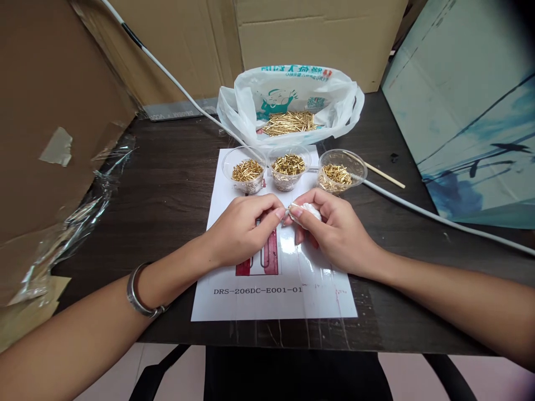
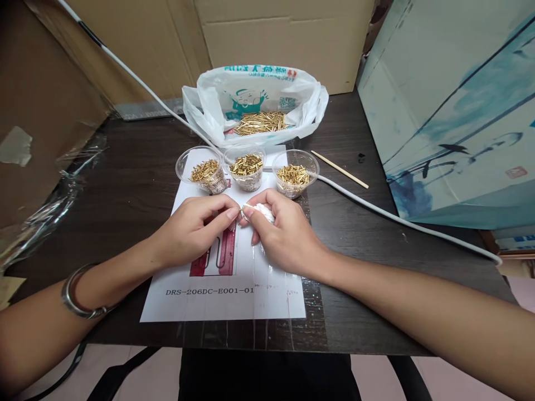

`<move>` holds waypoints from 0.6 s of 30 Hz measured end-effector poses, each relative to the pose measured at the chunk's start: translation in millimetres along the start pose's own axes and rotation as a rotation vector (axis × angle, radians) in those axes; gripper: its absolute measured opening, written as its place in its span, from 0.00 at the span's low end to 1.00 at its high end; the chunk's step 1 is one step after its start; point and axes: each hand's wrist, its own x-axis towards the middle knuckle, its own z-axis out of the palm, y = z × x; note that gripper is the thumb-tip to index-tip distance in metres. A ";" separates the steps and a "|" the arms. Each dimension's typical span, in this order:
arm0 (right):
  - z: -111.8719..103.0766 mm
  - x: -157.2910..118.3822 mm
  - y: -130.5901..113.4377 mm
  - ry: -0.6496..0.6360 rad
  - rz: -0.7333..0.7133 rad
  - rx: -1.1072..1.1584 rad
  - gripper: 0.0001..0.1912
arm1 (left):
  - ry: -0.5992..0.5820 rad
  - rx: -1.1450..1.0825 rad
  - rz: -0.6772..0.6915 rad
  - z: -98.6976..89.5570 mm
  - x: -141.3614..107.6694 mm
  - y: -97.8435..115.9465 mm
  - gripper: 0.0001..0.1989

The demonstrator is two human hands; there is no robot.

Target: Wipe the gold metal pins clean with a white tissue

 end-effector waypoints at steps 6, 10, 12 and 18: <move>0.4 -0.1 1.5 0.010 -0.016 -0.002 0.09 | -0.039 0.014 0.039 -2.1 -1.2 -2.9 0.11; -0.2 0.8 2.0 0.001 -0.036 -0.025 0.08 | -0.033 0.015 0.041 -0.9 -1.0 -4.0 0.11; -0.3 1.5 1.9 -0.003 -0.044 -0.039 0.08 | -0.028 0.017 0.045 -0.4 -0.1 -4.3 0.11; -0.3 2.0 1.4 0.007 -0.099 -0.157 0.07 | -0.043 -0.044 0.031 -1.1 0.2 -3.1 0.11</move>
